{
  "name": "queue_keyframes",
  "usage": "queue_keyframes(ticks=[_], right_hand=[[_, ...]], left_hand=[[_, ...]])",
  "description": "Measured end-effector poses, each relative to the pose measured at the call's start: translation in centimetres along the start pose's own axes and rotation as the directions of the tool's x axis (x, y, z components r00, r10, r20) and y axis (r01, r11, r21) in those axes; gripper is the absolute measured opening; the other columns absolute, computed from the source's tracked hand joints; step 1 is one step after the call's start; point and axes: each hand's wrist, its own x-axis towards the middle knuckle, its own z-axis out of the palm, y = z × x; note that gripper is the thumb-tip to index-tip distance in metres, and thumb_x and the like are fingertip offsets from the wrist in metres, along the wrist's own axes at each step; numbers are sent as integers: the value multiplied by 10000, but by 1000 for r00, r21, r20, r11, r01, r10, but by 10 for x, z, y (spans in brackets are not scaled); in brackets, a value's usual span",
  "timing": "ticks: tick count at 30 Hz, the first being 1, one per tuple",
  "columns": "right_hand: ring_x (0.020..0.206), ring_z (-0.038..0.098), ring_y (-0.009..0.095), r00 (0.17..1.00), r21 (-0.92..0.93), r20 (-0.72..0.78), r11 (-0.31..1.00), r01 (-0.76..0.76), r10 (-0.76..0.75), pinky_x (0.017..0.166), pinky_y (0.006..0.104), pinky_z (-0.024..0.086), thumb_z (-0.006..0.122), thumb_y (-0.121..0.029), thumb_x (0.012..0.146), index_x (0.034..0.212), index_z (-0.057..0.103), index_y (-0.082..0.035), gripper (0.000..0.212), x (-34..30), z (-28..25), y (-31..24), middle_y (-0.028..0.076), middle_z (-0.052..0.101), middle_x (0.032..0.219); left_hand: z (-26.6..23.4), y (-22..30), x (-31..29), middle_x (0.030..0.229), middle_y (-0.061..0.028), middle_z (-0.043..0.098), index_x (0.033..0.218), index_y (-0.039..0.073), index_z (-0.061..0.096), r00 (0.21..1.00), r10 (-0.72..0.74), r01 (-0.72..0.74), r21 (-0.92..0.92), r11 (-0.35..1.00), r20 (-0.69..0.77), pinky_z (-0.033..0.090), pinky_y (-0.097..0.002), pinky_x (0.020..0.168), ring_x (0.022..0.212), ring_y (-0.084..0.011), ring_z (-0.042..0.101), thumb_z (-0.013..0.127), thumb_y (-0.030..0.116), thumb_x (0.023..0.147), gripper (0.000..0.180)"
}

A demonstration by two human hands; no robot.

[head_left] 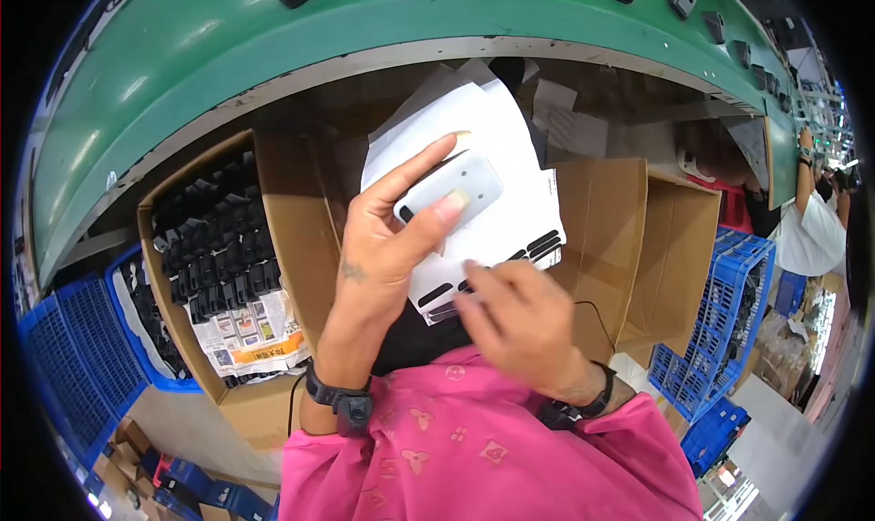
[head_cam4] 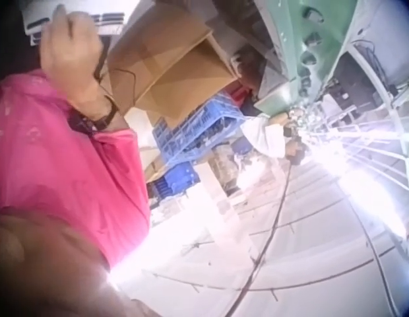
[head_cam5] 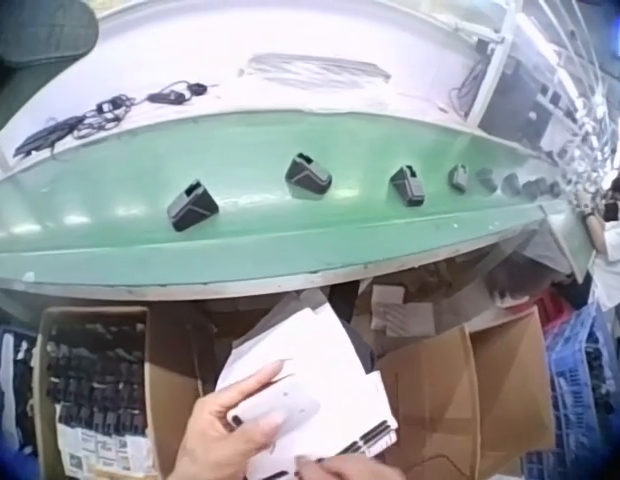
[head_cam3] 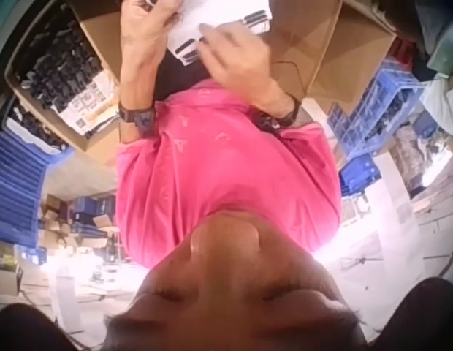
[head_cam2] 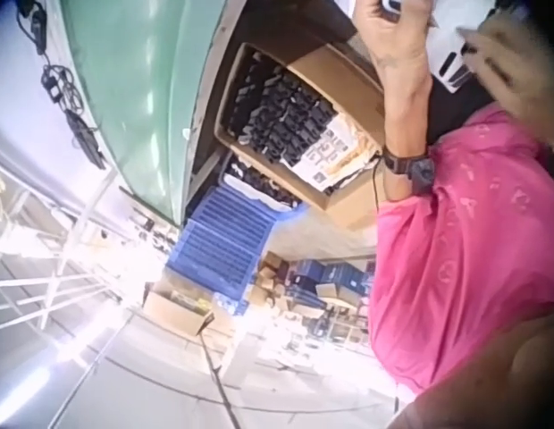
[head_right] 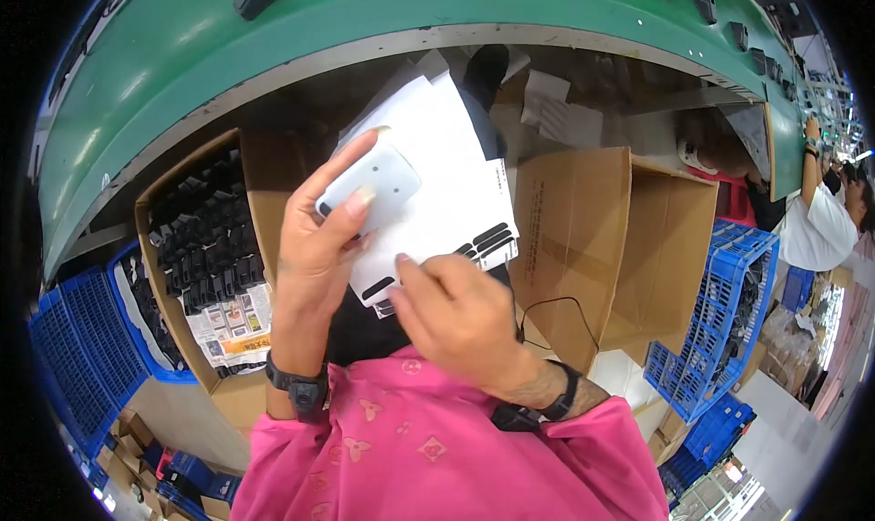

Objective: The person picks up a mouse from a box, peels a sticker from a sheet, and presses it onto the bottom of the mouse. After smoothing the sticker, they place the mouse into a slot on the assembly line and repeat the process.

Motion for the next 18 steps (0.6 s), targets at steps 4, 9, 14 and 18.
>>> queue_keyframes(ticks=[4, 9, 14, 18], right_hand=[[709, 520, 221, 998, -30, 59, 1000, -2, 3, 591, 316, 439, 761, -65, 670, 1023, 628, 35, 390, -17, 30, -2, 86, 521, 854], [723, 513, 241, 1000, -45, -2, 999, 16, -16, 619, 338, 432, 737, -9, 669, 999, 623, 43, 353, -21, 37, -1, 93, 518, 840], [731, 518, 265, 998, 14, -32, 998, -53, 54, 634, 351, 438, 718, 15, 674, 885, 607, 16, 238, -22, 39, -5, 97, 527, 842], [748, 521, 272, 990, 160, 32, 977, -140, 137, 644, 358, 438, 695, 33, 686, 792, 563, -12, 175, -21, 32, -7, 101, 535, 849]], left_hand=[[2, -7, 2, 1205, -53, 559, 1319, 6, 476, 995, -70, 81, -179, 981, 64, 453, -215, 700, 1016, -86, 549, 587, 245, 870, 521], [0, -7, 1, 1266, -94, 522, 1339, -15, 424, 995, -44, 73, -343, 937, 93, 471, -298, 826, 1089, -139, 530, 529, 256, 912, 516], [-5, -18, -2, 1203, -122, 540, 1365, -1, 382, 990, -6, 71, -470, 880, 138, 482, -351, 858, 1046, -209, 569, 546, 172, 920, 505], [-6, -18, -7, 1194, -177, 533, 1392, -10, 307, 967, 43, 85, -477, 875, 251, 499, -377, 856, 995, -284, 601, 545, 166, 915, 561]])
